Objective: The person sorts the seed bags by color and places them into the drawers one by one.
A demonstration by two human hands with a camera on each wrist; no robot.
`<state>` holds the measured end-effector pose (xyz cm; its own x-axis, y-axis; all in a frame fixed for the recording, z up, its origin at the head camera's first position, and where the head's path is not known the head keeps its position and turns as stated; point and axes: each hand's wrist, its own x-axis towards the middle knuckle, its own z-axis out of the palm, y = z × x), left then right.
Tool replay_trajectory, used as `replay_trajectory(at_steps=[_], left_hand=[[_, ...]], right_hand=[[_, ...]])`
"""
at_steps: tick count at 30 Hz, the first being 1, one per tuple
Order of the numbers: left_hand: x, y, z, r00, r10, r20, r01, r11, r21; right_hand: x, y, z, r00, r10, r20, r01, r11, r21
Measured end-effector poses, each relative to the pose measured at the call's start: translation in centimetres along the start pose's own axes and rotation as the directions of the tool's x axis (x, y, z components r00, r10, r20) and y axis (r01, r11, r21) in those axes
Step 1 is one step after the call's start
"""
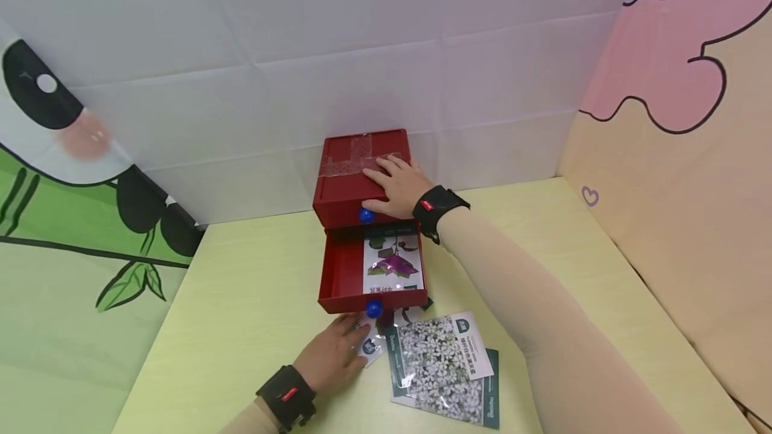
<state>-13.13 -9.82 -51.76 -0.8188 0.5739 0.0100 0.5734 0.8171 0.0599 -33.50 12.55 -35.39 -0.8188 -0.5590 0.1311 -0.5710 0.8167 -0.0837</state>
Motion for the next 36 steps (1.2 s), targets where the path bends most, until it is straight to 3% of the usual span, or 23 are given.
replay_trajectory(at_steps=[20, 28, 36], left_hand=[[-1.7, -2.9, -0.6, 0.995, -0.096, 0.005, 0.096, 0.989, -0.111], [-2.3, -4.0, -0.8, 0.986, -0.168, 0.001, 0.166, 0.972, -0.169], [-3.1, -5.1, -1.1, 0.972, -0.237, 0.002, 0.234, 0.957, -0.169]], right_hand=[[0.1, 0.2, 0.2, 1.0, 0.005, -0.003, -0.005, 1.0, -0.013], [0.0, -0.2, -0.2, 1.0, 0.007, 0.001, -0.007, 1.0, -0.017], [0.0, -0.1, -0.1, 1.0, 0.012, -0.001, -0.012, 1.0, -0.011]])
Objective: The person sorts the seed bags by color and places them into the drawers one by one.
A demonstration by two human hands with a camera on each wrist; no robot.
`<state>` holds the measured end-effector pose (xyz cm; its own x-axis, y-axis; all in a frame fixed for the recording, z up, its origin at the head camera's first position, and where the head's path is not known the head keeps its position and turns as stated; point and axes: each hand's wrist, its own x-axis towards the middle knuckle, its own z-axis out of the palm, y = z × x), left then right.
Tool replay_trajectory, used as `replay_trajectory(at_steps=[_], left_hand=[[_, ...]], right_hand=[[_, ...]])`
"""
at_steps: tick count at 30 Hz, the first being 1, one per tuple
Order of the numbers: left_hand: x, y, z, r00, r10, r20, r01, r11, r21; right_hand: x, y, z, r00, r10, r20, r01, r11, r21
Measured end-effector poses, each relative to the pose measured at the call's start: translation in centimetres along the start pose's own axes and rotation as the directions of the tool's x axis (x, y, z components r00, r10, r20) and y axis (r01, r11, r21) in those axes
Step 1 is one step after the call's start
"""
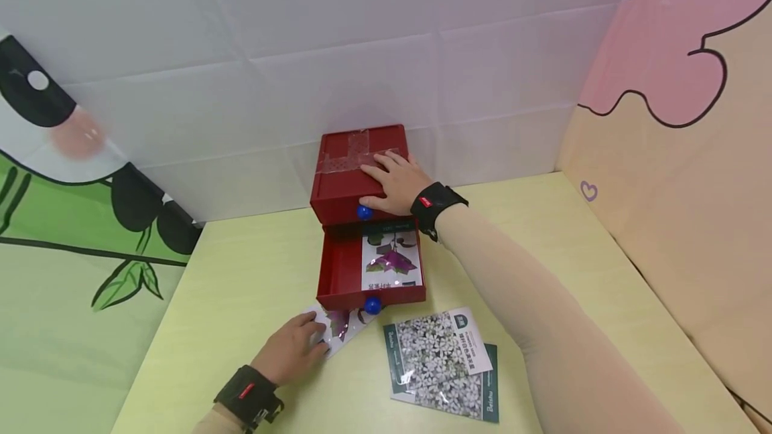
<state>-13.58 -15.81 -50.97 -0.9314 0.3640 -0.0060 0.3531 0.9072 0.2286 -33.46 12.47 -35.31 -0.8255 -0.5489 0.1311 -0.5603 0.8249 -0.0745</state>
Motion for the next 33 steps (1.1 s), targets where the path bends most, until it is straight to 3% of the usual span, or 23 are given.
replay_trajectory(at_steps=[17, 25, 33], left_hand=[[-0.9, -1.4, -1.3, 0.992, -0.13, 0.005, 0.13, 0.991, -0.017], [-1.0, -1.8, -1.9, 0.986, -0.153, -0.059, 0.157, 0.986, 0.06], [-0.7, -2.1, -2.0, 0.977, -0.209, -0.042, 0.212, 0.971, 0.107]], right_hand=[[0.1, 0.0, 0.2, 1.0, 0.002, 0.004, -0.002, 1.0, -0.012], [0.1, 0.0, 0.2, 1.0, 0.003, 0.001, -0.003, 1.0, -0.008], [0.0, -0.2, 0.0, 1.0, 0.005, 0.003, -0.005, 1.0, 0.009]])
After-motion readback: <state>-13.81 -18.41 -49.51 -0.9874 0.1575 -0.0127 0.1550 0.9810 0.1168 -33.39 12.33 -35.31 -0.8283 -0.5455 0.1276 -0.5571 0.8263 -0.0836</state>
